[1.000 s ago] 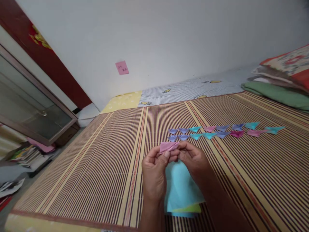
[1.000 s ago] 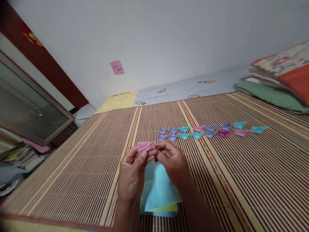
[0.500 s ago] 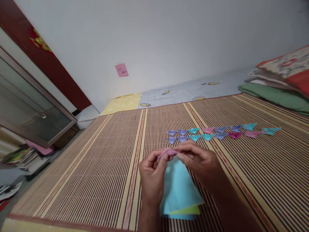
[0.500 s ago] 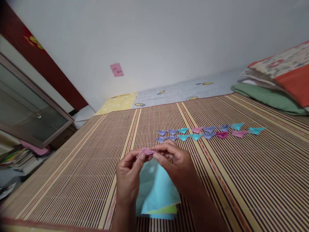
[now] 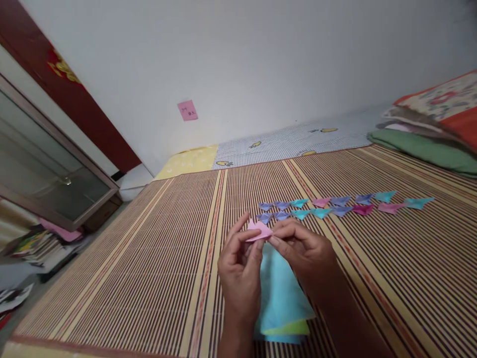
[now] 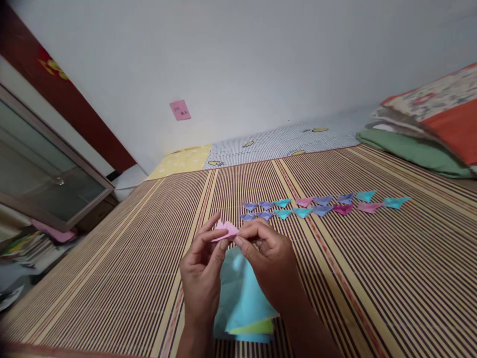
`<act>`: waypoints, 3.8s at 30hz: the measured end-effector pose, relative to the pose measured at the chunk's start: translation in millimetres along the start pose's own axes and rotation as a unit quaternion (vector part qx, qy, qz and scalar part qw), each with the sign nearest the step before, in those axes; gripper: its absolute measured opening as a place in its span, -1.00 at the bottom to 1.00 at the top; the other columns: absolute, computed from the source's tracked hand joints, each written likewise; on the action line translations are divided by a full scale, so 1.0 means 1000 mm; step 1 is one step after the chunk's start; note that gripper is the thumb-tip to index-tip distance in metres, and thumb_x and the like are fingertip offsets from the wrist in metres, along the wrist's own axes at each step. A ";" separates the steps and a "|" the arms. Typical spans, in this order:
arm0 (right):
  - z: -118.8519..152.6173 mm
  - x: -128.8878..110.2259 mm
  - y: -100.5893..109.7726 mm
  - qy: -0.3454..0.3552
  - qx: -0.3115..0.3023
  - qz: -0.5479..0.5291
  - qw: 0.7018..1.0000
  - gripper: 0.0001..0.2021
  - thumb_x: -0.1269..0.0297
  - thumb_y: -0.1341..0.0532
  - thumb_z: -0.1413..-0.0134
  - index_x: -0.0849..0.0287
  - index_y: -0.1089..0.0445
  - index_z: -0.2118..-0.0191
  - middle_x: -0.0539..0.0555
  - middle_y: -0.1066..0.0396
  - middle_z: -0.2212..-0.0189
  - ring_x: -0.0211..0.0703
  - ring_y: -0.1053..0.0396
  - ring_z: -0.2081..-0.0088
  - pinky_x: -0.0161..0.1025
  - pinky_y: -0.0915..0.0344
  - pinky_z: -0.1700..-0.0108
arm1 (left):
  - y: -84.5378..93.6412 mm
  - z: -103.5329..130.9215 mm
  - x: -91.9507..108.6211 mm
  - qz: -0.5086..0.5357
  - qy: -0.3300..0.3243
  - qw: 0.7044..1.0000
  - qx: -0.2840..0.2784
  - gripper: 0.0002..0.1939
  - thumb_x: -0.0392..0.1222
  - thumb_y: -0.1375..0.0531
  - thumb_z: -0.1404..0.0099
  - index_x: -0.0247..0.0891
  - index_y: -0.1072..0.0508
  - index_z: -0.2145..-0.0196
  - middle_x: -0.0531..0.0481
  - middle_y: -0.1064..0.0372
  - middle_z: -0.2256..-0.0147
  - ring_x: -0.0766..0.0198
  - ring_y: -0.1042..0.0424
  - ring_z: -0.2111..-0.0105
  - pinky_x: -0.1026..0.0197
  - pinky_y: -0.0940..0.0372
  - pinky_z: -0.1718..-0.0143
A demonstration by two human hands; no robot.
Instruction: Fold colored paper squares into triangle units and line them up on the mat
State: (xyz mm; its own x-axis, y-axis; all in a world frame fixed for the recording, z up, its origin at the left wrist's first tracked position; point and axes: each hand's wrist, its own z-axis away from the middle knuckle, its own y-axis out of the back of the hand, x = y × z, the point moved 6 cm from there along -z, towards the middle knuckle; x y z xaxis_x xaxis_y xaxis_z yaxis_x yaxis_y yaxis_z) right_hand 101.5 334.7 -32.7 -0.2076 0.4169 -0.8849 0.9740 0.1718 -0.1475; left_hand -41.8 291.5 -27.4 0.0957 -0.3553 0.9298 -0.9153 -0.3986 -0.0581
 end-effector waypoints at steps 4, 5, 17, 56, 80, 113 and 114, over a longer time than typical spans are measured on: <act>0.000 -0.002 0.003 0.031 0.029 0.058 0.997 -0.91 0.39 -0.30 -0.21 0.09 -0.47 0.34 0.00 -0.43 0.26 -0.17 -0.43 0.12 -0.20 -0.34 0.06 | -0.001 0.001 -0.003 0.042 0.050 0.997 0.031 -0.88 -0.20 -0.34 -0.29 -0.15 -0.64 0.19 -0.10 -0.56 -0.01 0.14 -0.56 0.01 0.14 -0.46 -0.02; 0.000 -0.002 0.003 0.038 0.031 0.068 0.996 -0.91 0.40 -0.30 -0.21 0.09 -0.47 0.33 0.00 -0.43 0.25 -0.16 -0.43 0.12 -0.19 -0.34 0.06 | -0.002 0.002 -0.003 0.052 0.061 0.996 0.031 -0.84 -0.19 -0.35 -0.28 -0.15 -0.63 0.16 -0.10 -0.58 0.03 0.15 -0.58 0.04 0.15 -0.46 -0.01; 0.001 -0.020 -0.003 0.139 -0.009 0.195 0.971 -0.87 0.47 -0.24 -0.24 0.09 -0.45 0.30 0.03 -0.45 0.25 -0.11 -0.45 0.14 -0.15 -0.35 0.09 | 0.002 -0.004 -0.020 0.290 0.188 0.934 0.089 -0.77 -0.13 -0.49 -0.07 -0.29 -0.60 0.37 -0.09 -0.63 0.30 0.21 -0.61 0.28 0.21 -0.49 0.18; -0.002 -0.019 -0.009 0.160 -0.049 0.225 0.960 -0.86 0.50 -0.25 -0.19 0.10 -0.47 0.27 0.06 -0.51 0.28 -0.10 -0.51 0.18 -0.16 -0.45 0.14 | 0.010 -0.006 -0.015 0.073 0.094 0.991 0.064 -0.87 -0.18 -0.43 -0.17 -0.27 -0.60 0.35 -0.01 -0.57 0.40 0.25 -0.56 0.38 0.27 -0.44 0.32; -0.003 -0.009 -0.002 0.082 -0.035 0.168 0.982 -0.85 0.44 -0.26 -0.24 0.15 -0.42 0.39 0.00 -0.42 0.39 -0.20 -0.41 0.31 -0.24 -0.31 0.25 | 0.007 -0.008 -0.018 0.083 0.133 0.987 -0.025 -0.82 -0.22 -0.44 -0.14 -0.24 -0.67 0.25 -0.08 -0.66 0.31 0.26 -0.61 0.31 0.31 -0.46 0.24; -0.003 -0.002 0.008 0.051 -0.039 0.153 0.986 -0.96 0.35 -0.34 -0.19 0.12 -0.48 0.29 -0.03 -0.51 0.39 -0.21 -0.50 0.34 -0.28 -0.42 0.27 | 0.008 -0.008 -0.029 0.115 0.138 0.982 0.050 -0.84 -0.18 -0.45 -0.12 -0.31 -0.67 0.36 -0.06 -0.63 0.43 0.30 -0.59 0.46 0.34 -0.50 0.38; -0.003 -0.002 0.007 0.051 -0.044 0.156 0.985 -0.97 0.35 -0.34 -0.18 0.12 -0.48 0.28 -0.03 -0.51 0.38 -0.21 -0.50 0.34 -0.28 -0.42 0.27 | 0.008 -0.008 -0.029 0.115 0.139 0.982 0.051 -0.84 -0.17 -0.45 -0.12 -0.31 -0.67 0.37 -0.07 -0.63 0.43 0.30 -0.59 0.46 0.34 -0.50 0.38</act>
State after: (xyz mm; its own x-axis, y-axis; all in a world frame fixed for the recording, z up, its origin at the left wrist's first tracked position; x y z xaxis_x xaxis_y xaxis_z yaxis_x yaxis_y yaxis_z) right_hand 108.9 337.8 -30.6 0.0893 0.5480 -0.8317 0.9809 0.0964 0.1689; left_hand -54.9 305.5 -51.4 -0.2315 -0.2068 0.9506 -0.8555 -0.4219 -0.3001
